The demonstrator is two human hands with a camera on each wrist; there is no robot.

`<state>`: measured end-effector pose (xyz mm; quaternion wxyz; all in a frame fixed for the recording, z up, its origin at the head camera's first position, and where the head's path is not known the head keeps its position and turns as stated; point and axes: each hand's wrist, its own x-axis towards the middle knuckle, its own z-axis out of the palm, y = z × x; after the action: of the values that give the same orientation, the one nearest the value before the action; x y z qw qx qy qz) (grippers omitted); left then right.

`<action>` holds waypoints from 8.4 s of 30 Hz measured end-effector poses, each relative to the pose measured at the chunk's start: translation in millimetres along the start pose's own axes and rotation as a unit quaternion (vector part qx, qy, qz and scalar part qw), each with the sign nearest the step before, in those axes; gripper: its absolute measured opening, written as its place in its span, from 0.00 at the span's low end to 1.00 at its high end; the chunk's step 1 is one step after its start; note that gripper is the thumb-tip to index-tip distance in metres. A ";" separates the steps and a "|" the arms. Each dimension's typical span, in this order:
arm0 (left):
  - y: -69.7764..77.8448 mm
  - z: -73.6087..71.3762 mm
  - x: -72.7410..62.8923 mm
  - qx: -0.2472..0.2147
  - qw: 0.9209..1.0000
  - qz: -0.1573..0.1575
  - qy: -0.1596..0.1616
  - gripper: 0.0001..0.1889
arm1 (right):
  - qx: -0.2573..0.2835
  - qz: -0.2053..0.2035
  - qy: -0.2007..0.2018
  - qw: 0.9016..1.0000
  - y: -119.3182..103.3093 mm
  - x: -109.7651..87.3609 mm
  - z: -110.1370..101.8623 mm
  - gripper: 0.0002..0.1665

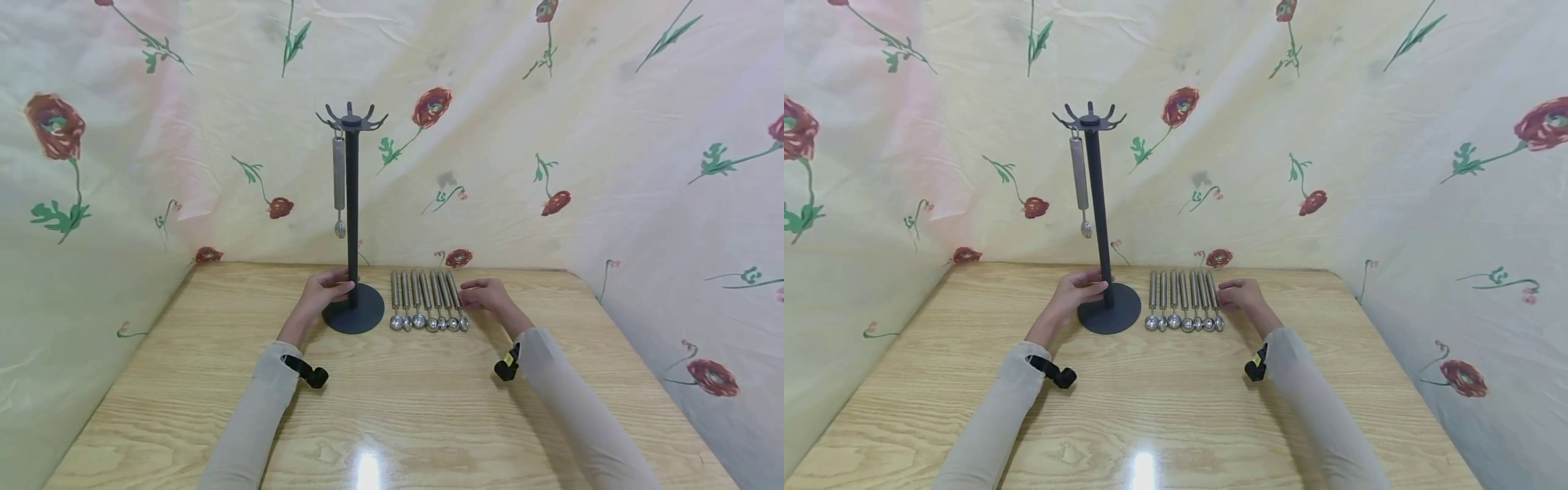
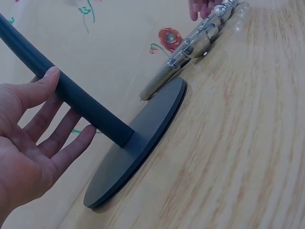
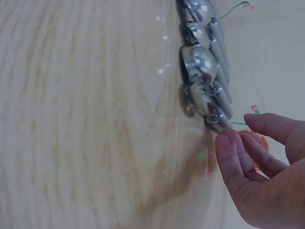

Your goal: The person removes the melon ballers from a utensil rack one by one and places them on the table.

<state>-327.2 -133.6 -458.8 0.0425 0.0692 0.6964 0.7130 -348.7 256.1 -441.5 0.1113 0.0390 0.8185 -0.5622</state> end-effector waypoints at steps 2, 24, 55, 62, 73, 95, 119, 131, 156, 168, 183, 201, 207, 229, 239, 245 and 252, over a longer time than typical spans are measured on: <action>-0.1 0.0 0.5 -0.003 1.000 0.000 0.005 0.22 | -0.001 -0.004 -0.001 1.000 -2.3 -0.8 -0.5 0.26; 2.0 2.8 -0.2 -0.022 0.998 -0.015 0.055 0.23 | 0.012 -0.111 -0.050 0.992 -94.3 -11.7 26.9 0.27; -0.2 2.8 3.7 -0.027 0.998 -0.012 0.053 0.24 | 0.149 -0.293 -0.175 0.928 -245.7 -53.9 95.3 0.23; 1.1 2.0 5.1 -0.029 0.998 -0.025 0.048 0.25 | 0.168 -0.302 -0.185 0.920 -249.3 -54.1 101.1 0.21; 25.4 6.2 -12.9 -0.031 0.998 -0.021 0.040 0.24 | 0.193 -0.289 -0.188 0.919 -252.1 -53.3 107.9 0.20; 1.1 1.6 -0.4 -0.026 0.999 -0.013 0.046 0.25 | 0.187 -0.279 -0.180 0.925 -252.6 -58.6 106.6 0.17; 3.9 -0.3 -3.9 -0.003 1.000 -0.003 0.028 0.23 | 0.208 -0.284 -0.166 0.921 -253.3 -67.7 104.0 0.13; 4.3 -1.4 -5.3 -0.001 1.000 0.000 0.021 0.24 | 0.214 -0.300 -0.172 0.913 -257.6 -75.4 103.8 0.14; 4.2 0.6 -5.8 -0.008 1.000 -0.006 0.029 0.23 | 0.142 -0.203 -0.141 0.958 -176.6 -56.4 73.3 0.14; 4.4 1.1 -6.3 -0.005 1.000 -0.009 0.028 0.23 | 0.116 -0.158 -0.110 0.974 -120.5 -41.3 40.0 0.20; 1.6 -1.0 -4.0 -0.015 0.999 -0.014 0.030 0.23 | 0.096 -0.106 -0.079 0.986 -71.7 -31.5 -4.1 0.28; 3.4 -1.5 -6.4 -0.014 0.999 -0.007 0.027 0.23 | 0.056 -0.071 -0.061 0.994 -23.2 -19.6 -40.1 0.31; 3.6 -0.9 -6.8 -0.014 1.000 -0.005 0.027 0.23 | 0.062 -0.070 -0.067 0.993 -7.5 -14.5 -44.0 0.31; 2.1 -0.3 -5.4 -0.023 0.999 -0.009 0.032 0.23 | 0.091 -0.024 -0.047 0.994 10.2 -4.9 -31.7 0.31; 2.5 -1.0 -5.0 -0.025 0.999 -0.009 0.033 0.23 | 0.071 -0.021 -0.032 0.997 17.2 -0.4 -26.3 0.30; 1.8 -1.5 -4.3 -0.019 0.999 -0.010 0.033 0.23 | 0.064 -0.020 -0.025 0.997 17.8 0.7 -22.6 0.30; 2.1 -0.7 -5.9 -0.019 0.999 -0.004 0.034 0.23 | 0.060 -0.015 -0.015 0.998 17.0 2.0 -17.9 0.29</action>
<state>-321.4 -135.3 -457.0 0.0232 0.0416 0.6843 0.7277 -349.9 278.8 -451.2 0.1122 0.0248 0.7818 -0.6128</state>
